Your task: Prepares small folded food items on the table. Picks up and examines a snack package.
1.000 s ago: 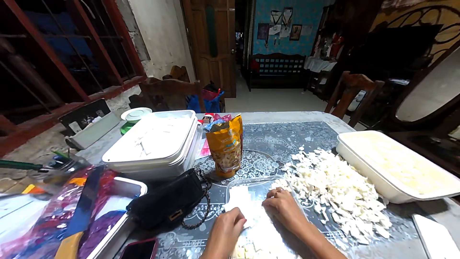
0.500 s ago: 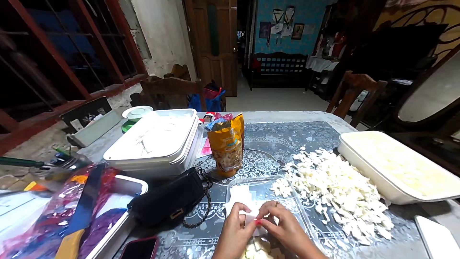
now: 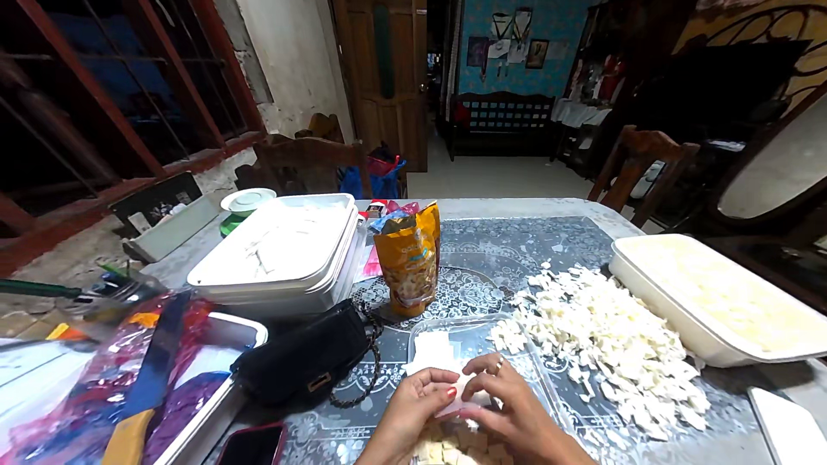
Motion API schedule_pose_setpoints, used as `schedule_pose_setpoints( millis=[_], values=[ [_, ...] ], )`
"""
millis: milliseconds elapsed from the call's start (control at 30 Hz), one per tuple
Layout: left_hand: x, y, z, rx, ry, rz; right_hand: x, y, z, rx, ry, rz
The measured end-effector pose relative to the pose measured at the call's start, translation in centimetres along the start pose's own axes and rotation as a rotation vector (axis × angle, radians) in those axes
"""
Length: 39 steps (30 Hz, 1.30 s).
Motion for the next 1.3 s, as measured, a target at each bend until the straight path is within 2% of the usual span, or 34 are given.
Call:
schedule_pose_setpoints(
  millis=[100,167,233,333,400,467,567,633,700,767,833,900,967,1033,1100,1133,1200,1300],
  values=[
    [0.6,-0.6,-0.4,0.051,0.033,0.095,-0.5,-1.2,-0.2,0.257,-0.069,0.202],
    [0.9,-0.9,-0.6,0.212,0.013,0.28,-0.3,-1.9,-0.4,0.425,-0.056,0.299],
    [0.5,-0.9,-0.6,0.353,-0.067,0.452,-0.2,-2.2,-0.5,0.509,-0.012,0.349],
    [0.1,-1.0,-0.5,0.283,-0.059,0.38,-0.6,-2.8,-0.5,0.573,0.046,0.303],
    [0.2,-1.2,-0.5,0.204,-0.034,0.238,-0.7,-2.7,-0.4,0.57,0.057,0.171],
    [0.2,-1.1,-0.4,0.211,-0.031,0.123,-0.2,-1.7,-0.3,0.478,0.116,0.077],
    [-0.3,-0.6,-0.1,0.262,-0.101,0.016,1.1,0.1,-0.2,0.272,0.212,0.194],
    [-0.1,-0.3,0.0,0.255,-0.094,-0.001,1.1,-0.1,-0.3,0.259,0.122,0.344],
    [0.5,-0.5,-0.2,0.241,-0.022,0.035,0.3,-1.1,-0.3,0.327,-0.018,0.428],
    [1.0,-0.7,-0.3,0.262,0.052,0.063,-0.2,-2.0,-0.4,0.407,-0.035,0.364],
    [0.8,-1.0,-0.3,0.3,0.054,0.062,0.0,-1.7,-0.4,0.422,0.058,0.25],
    [0.2,-1.3,-0.3,0.32,-0.018,0.066,0.3,-0.7,-0.3,0.343,0.114,0.135],
    [-0.4,-1.7,-0.1,0.336,-0.103,0.093,0.6,0.4,-0.2,0.185,0.114,0.036],
    [-0.7,-1.8,-0.1,0.353,-0.14,0.214,1.3,1.7,-0.3,-0.056,0.047,-0.143],
    [-0.4,-1.7,-0.2,0.437,-0.141,0.554,1.2,2.6,-0.5,-0.235,-0.086,-0.421],
    [-0.1,-1.7,-0.4,0.507,-0.143,0.781,0.5,2.7,-0.5,-0.25,-0.152,-0.548],
    [0.6,-1.1,-0.6,0.582,-0.132,1.15,-2.0,2.0,-0.1,-0.158,-0.262,-0.764],
    [1.2,0.1,-0.5,0.511,-0.089,1.396,-6.6,-0.4,0.7,0.086,-0.332,-0.979]
  ],
)
Point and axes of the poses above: each hand's wrist, its own z-axis towards the middle knuckle, its own x-axis out of the palm, y = z × x, the point moved 7 cm from there along z, towards the middle knuckle, and after that the axes turned 1 degree about -x, right-handed, at the moved point
